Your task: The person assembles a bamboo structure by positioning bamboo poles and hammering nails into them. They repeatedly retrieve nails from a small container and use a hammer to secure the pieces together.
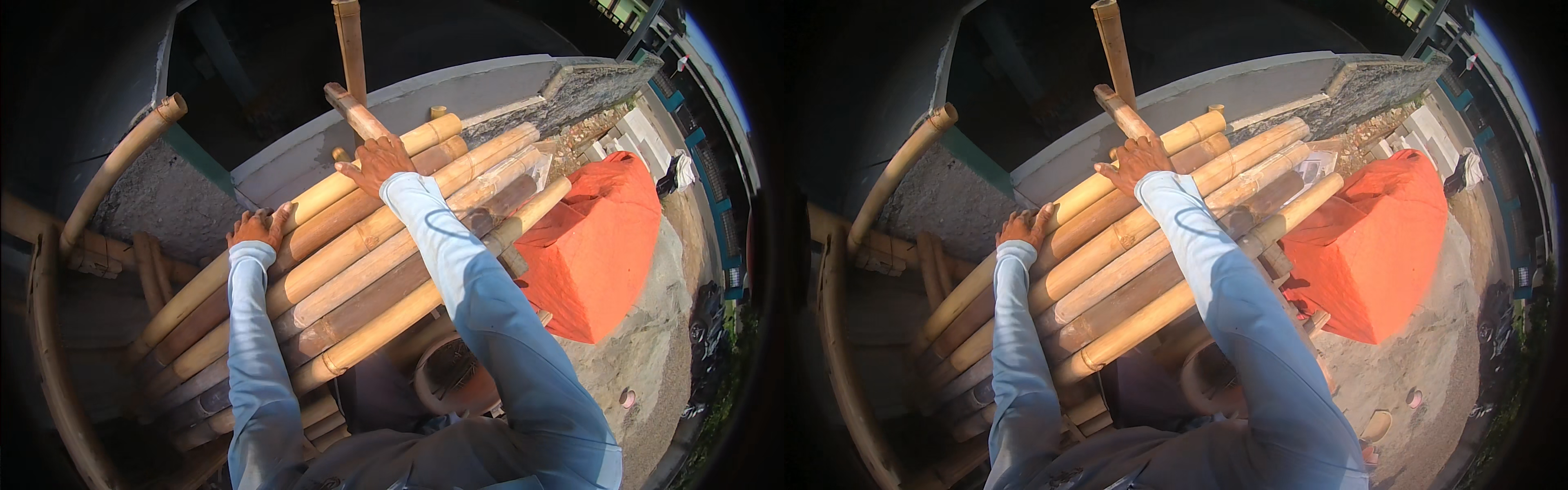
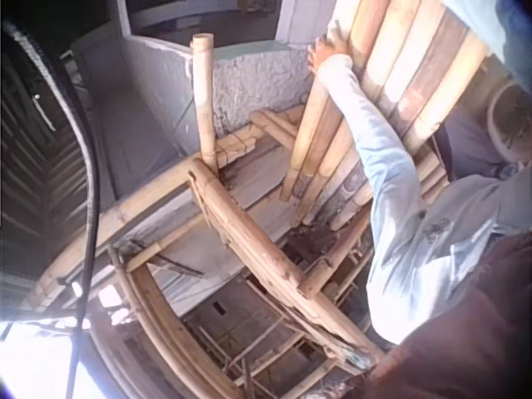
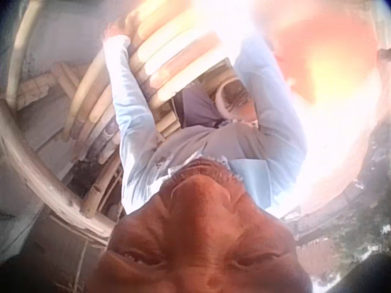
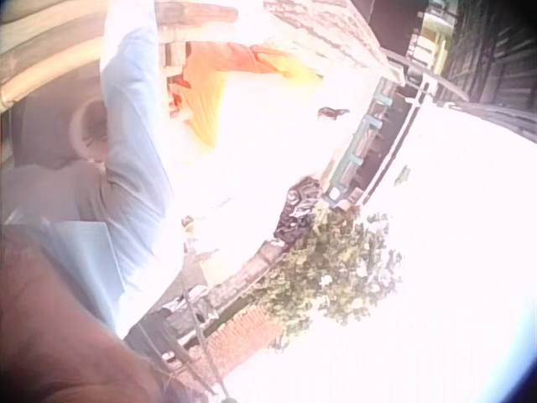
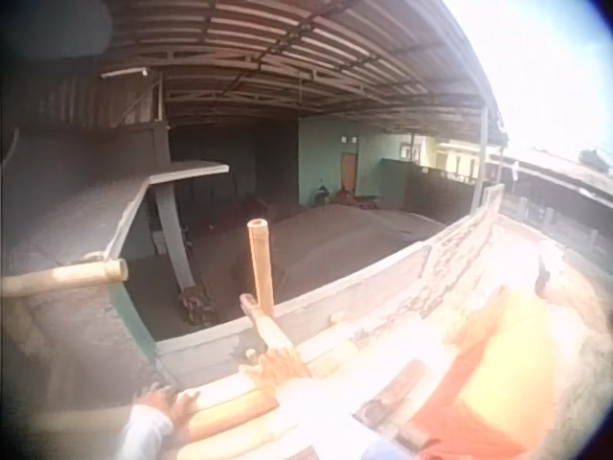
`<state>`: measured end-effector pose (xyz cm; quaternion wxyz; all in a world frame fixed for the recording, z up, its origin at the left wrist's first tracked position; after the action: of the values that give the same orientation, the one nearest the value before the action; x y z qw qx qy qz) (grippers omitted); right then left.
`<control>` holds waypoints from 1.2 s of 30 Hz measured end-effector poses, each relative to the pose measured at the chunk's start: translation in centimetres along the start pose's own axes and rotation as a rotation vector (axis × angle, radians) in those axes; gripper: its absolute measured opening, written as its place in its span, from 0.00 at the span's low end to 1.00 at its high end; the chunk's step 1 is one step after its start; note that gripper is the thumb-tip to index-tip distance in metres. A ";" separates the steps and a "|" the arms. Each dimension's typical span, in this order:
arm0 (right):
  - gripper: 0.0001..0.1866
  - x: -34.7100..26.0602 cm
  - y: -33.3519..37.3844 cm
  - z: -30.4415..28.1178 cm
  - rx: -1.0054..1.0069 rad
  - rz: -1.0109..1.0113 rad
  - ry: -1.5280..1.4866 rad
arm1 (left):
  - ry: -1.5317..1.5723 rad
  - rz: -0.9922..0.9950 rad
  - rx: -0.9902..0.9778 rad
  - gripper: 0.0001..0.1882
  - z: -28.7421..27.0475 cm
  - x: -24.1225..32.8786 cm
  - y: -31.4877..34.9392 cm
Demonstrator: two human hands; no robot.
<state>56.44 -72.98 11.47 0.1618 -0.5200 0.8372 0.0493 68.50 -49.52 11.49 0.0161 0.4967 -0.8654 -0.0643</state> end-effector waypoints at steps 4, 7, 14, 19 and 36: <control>0.36 -1.8 -0.4 -0.1 -0.026 -0.021 -0.021 | 0.075 0.053 0.068 0.38 -1.2 5.7 -1.0; 0.33 -0.7 -0.5 0.1 -0.065 -0.002 -0.015 | 0.057 0.063 -0.032 0.37 -0.9 8.3 -1.4; 0.32 -0.4 8.6 -1.5 0.113 -0.162 -0.128 | 0.041 0.046 -0.029 0.39 -1.2 7.4 -0.8; 0.34 5.4 13.2 -1.2 0.121 0.008 0.036 | 0.051 0.083 -0.049 0.39 -1.3 8.4 -0.3; 0.20 4.1 33.3 -7.1 0.633 -0.031 -0.425 | -0.012 0.022 0.071 0.43 0.1 8.3 -1.9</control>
<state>23.67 -63.08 14.00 0.4851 -0.4350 0.7509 -0.1075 65.94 -57.57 10.88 -0.0061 0.4871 -0.8726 -0.0361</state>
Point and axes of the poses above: each hand's wrist, its own y-axis away from the middle knuckle, its own z-axis out of the palm, x = y × z, the point moved 5 cm from there along -y, towards the middle knuckle, and after that the axes turned 10 degrees about -y, right-handed, at the moved point
